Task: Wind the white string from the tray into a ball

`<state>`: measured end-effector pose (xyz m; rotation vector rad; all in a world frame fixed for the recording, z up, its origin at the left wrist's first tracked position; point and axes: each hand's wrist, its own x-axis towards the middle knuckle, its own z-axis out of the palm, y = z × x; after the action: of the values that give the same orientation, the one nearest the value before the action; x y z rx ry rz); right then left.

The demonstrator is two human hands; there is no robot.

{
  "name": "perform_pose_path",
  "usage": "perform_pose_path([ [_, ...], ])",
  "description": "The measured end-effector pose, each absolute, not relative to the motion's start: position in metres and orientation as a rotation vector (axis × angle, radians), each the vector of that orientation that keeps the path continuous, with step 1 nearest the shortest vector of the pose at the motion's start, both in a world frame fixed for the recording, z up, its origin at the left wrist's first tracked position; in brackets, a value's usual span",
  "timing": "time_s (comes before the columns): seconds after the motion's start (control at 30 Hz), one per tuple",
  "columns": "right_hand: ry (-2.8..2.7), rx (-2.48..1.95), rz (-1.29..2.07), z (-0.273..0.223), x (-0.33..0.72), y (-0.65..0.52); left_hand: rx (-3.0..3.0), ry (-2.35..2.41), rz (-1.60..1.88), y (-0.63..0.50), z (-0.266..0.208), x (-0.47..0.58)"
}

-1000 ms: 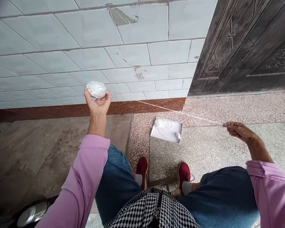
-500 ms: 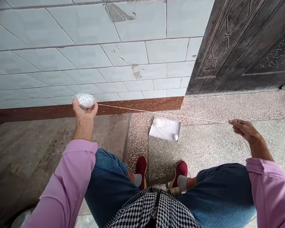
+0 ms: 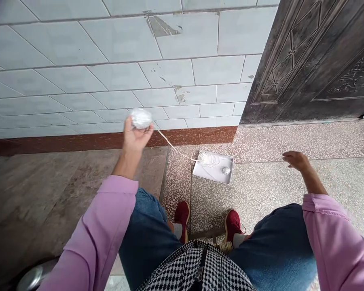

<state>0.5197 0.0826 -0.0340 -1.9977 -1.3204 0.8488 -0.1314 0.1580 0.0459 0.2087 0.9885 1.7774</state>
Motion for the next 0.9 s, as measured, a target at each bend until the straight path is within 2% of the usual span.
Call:
perform_pose_path([
  [0.1, -1.416, -1.993, 0.9, -0.013, 0.458, 0.118, 0.396, 0.855, 1.615, 0.161, 0.045, -0.079],
  [0.3, -1.528, -1.278, 1.196, 0.037, 0.294, 0.144, 0.723, 0.64, 1.249, 0.149, 0.05, 0.01],
  [0.43, -1.55, -1.044, 1.358, 0.045, 0.231, 0.135, 0.809, 0.644, 1.17, 0.143, 0.052, 0.032],
  [0.53, -1.549, -1.064, 1.327, 0.044, 0.225, 0.126, 0.836, 0.677, 1.205, 0.146, 0.051, 0.03],
  [0.73, -1.885, -1.125, 1.02, 0.046, 0.251, 0.101, 0.875, 0.717, 1.177, 0.153, 0.044, 0.029],
  [0.9, -2.145, -1.031, 1.041, 0.059, 0.26, 0.078, 1.148, 0.973, 1.143, 0.151, 0.034, 0.041],
])
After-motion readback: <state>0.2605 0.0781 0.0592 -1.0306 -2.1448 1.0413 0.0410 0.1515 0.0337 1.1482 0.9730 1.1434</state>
